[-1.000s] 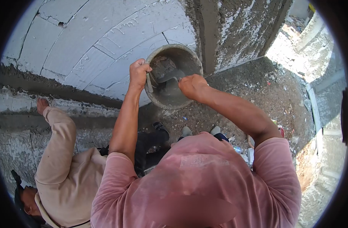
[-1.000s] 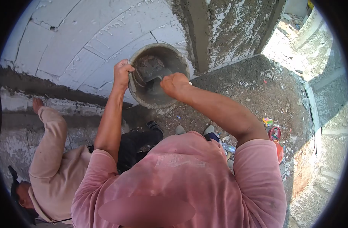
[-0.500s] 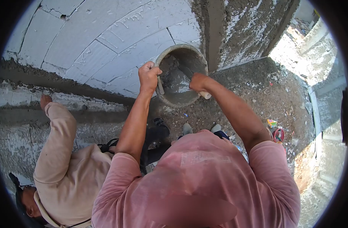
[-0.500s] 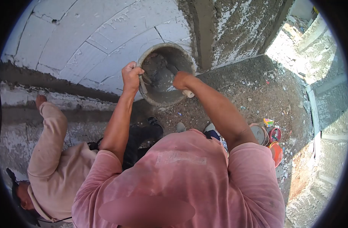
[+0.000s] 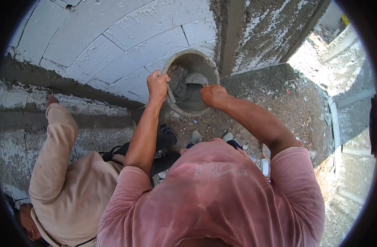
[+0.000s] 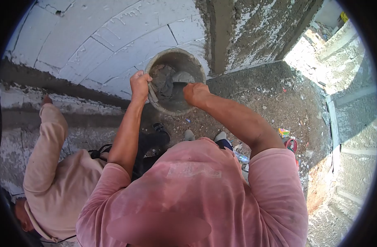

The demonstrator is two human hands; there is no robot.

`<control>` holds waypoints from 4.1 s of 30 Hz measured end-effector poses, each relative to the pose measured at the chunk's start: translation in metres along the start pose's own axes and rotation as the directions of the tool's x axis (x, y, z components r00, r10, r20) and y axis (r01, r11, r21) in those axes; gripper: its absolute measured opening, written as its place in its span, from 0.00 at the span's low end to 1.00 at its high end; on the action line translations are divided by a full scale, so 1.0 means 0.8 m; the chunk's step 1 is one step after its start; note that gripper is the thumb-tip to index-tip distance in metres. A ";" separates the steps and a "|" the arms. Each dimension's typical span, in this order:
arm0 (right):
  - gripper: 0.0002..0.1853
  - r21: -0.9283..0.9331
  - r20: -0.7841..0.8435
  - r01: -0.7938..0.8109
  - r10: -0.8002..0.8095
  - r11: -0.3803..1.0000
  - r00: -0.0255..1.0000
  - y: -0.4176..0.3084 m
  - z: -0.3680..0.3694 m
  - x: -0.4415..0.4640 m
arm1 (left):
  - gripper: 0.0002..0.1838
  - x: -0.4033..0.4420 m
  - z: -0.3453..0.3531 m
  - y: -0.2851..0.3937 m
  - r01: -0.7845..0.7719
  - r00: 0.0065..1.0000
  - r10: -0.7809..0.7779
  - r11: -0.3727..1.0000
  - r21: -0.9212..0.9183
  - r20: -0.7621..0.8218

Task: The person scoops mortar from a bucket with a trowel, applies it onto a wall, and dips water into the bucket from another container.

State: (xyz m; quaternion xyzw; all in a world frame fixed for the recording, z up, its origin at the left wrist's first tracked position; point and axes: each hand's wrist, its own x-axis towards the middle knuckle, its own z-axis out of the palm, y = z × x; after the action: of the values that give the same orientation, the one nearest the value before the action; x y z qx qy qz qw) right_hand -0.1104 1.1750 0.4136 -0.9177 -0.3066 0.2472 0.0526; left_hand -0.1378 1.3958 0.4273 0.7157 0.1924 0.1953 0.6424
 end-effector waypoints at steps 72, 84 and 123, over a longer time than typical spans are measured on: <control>0.15 0.086 -0.306 0.114 -0.083 0.990 0.948 -0.009 0.036 0.016 | 0.17 0.008 -0.009 -0.018 -0.055 0.995 0.059 0.997 -0.046 0.080; 0.19 0.164 0.031 0.117 -0.124 0.979 0.992 0.027 0.015 0.047 | 0.16 -0.019 -0.006 -0.039 -0.126 0.988 0.120 0.990 0.058 0.099; 0.08 0.973 0.094 -0.132 -0.195 -0.188 0.976 -0.003 0.018 -0.050 | 0.12 0.019 0.018 0.045 -0.085 0.995 0.092 0.977 -0.194 0.029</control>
State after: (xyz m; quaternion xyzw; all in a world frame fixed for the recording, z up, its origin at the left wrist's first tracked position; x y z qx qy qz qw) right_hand -0.1462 1.1523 0.4183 -0.5022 -0.0309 0.4873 0.7137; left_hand -0.1162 1.3885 0.4620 0.6616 0.1283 0.2280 0.7027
